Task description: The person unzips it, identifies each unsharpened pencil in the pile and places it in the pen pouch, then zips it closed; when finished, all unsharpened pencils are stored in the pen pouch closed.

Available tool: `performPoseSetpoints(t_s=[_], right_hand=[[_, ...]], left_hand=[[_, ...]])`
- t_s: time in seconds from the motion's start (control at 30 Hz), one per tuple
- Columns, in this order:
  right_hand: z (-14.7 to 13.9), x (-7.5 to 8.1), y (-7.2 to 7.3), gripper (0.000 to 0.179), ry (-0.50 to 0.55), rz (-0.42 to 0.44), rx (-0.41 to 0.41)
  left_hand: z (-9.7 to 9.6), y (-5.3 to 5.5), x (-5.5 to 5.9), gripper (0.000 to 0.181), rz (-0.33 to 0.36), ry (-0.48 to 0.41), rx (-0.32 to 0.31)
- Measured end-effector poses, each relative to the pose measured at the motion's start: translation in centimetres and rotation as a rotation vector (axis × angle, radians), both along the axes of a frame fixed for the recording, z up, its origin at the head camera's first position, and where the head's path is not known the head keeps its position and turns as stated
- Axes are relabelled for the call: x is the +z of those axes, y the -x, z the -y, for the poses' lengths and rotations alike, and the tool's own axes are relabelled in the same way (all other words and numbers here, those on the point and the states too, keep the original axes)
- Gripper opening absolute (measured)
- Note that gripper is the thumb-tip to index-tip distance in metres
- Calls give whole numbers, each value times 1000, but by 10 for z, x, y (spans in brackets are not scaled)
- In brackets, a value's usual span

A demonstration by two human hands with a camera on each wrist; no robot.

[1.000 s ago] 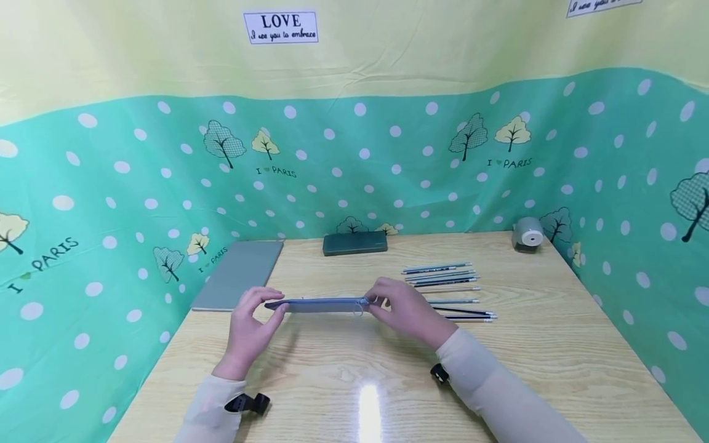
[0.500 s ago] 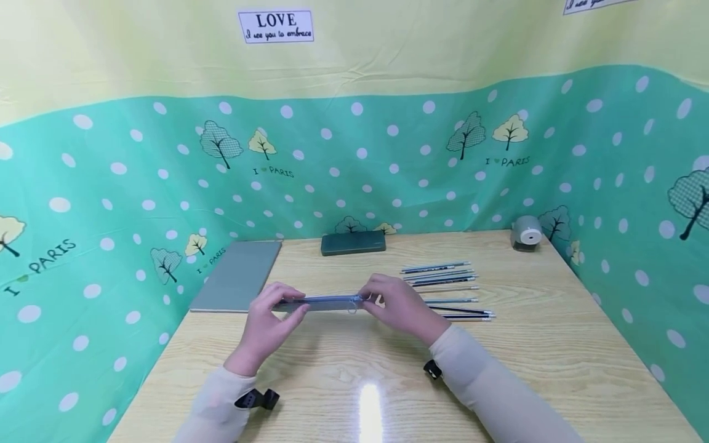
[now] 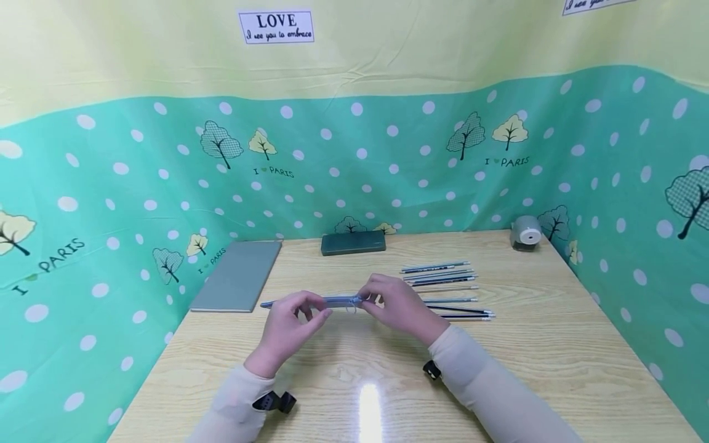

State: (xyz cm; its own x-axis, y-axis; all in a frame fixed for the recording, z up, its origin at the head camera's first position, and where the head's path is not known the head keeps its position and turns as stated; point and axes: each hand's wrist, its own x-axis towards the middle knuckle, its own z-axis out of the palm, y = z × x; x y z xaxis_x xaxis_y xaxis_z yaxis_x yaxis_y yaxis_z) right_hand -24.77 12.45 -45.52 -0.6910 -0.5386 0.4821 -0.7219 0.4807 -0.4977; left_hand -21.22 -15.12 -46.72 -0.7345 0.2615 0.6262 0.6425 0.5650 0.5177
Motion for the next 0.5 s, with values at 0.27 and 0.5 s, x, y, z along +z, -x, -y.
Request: performPoseSetpoints(t_s=[0.27, 0.5], right_hand=[[4, -4, -1, 18, -6, -5, 19], [4, -3, -2, 19, 10, -2, 24]], left_hand=[[-11, -6, -5, 20, 22, 4, -11], [-23, -6, -7, 19, -23, -27, -48]])
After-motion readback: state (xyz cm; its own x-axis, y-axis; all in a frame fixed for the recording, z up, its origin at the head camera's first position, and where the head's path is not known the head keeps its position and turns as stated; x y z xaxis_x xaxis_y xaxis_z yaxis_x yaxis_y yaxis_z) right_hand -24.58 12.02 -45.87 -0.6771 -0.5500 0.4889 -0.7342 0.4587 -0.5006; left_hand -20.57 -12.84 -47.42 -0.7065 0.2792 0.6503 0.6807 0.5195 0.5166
